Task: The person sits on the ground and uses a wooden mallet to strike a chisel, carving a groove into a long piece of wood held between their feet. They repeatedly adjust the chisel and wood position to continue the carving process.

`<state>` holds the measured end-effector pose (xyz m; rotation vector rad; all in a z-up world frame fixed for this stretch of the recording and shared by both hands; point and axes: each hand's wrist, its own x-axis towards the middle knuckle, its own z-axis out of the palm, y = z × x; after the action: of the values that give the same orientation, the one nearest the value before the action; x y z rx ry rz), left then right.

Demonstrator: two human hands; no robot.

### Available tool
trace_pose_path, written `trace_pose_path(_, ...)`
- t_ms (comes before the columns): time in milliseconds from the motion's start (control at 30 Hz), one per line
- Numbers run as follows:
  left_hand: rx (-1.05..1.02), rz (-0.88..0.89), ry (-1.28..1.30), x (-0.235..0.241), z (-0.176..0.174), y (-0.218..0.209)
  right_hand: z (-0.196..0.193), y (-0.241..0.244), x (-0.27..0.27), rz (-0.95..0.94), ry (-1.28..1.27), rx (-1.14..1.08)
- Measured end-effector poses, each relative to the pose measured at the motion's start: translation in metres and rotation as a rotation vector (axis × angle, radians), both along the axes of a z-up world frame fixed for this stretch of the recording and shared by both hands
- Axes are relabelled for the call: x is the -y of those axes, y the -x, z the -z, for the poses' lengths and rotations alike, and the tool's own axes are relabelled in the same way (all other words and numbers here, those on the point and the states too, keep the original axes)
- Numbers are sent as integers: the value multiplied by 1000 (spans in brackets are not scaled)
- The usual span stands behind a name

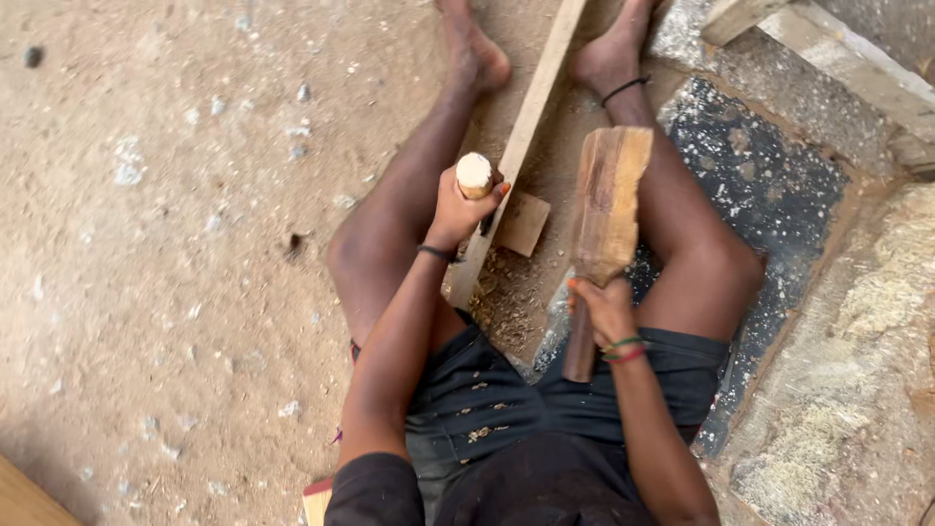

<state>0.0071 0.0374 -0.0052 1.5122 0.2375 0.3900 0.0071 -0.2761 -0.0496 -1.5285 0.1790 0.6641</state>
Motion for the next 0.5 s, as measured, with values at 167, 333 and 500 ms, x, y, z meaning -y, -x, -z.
trace_pose_path(167,17,-7,54,1,1,0,45,1,0,-19,83,-228)
trace_pose_path(333,207,-6,179,-4,-4,12,53,0,-2,-88,38,-286)
trace_pose_path(500,616,-212,957,-39,-25,25,59,0,-6,-67,52,-311)
